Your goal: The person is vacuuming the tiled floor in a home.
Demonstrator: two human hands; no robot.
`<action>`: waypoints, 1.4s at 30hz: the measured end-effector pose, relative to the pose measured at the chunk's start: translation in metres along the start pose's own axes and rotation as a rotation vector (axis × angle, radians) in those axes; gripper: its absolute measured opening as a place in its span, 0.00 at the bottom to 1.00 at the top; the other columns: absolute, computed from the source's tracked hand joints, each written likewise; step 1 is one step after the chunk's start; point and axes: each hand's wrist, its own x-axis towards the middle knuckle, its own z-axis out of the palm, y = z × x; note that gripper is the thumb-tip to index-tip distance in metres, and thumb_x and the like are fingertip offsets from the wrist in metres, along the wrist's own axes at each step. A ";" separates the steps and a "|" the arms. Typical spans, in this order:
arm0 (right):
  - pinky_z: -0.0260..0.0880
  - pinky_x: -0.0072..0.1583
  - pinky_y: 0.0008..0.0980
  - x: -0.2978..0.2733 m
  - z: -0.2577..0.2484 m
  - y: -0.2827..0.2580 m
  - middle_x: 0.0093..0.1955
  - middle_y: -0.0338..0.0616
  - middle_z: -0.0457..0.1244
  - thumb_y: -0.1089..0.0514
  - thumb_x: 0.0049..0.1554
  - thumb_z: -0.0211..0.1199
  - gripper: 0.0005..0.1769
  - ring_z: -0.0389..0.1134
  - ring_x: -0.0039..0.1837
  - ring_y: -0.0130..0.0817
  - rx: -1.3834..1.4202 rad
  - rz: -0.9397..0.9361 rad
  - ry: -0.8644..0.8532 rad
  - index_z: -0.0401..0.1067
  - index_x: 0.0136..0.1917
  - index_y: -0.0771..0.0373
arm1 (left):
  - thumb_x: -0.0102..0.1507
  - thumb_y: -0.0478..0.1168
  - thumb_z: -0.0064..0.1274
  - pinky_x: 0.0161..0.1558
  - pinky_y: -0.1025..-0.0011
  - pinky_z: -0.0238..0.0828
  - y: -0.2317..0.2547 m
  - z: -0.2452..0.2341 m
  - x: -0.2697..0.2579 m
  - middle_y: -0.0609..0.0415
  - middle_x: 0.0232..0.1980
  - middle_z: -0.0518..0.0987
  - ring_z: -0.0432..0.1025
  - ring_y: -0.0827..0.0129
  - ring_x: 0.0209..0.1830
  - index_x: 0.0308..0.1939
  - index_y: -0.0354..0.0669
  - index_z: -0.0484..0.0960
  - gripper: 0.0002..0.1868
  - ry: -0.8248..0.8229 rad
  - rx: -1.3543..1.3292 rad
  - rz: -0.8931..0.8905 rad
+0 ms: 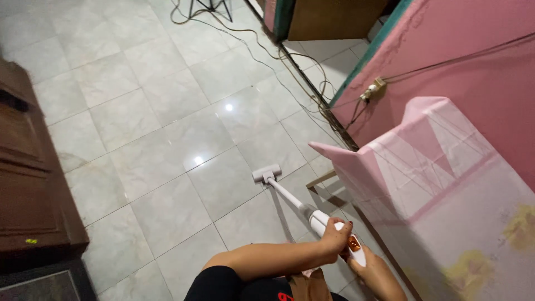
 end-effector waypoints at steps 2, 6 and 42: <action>0.68 0.36 0.36 0.007 -0.006 0.022 0.36 0.46 0.71 0.51 0.54 0.65 0.29 0.68 0.31 0.33 -0.014 0.028 0.023 0.69 0.67 0.58 | 0.70 0.53 0.52 0.30 0.64 0.72 0.003 0.014 -0.007 0.51 0.44 0.78 0.74 0.65 0.38 0.63 0.53 0.59 0.24 -0.034 0.007 -0.035; 0.69 0.37 0.36 0.010 -0.024 0.026 0.35 0.48 0.71 0.50 0.55 0.65 0.24 0.69 0.31 0.35 -0.034 0.049 0.034 0.74 0.62 0.62 | 0.70 0.53 0.51 0.30 0.68 0.73 0.006 0.034 0.003 0.49 0.44 0.80 0.76 0.65 0.38 0.61 0.57 0.59 0.22 -0.043 0.038 -0.053; 0.67 0.33 0.38 0.219 -0.030 -0.163 0.29 0.41 0.66 0.49 0.55 0.62 0.21 0.67 0.28 0.31 -0.133 -0.341 -0.235 0.71 0.60 0.59 | 0.71 0.44 0.47 0.30 0.67 0.77 0.189 -0.057 0.140 0.50 0.36 0.77 0.75 0.67 0.29 0.61 0.51 0.61 0.17 0.296 -0.216 0.242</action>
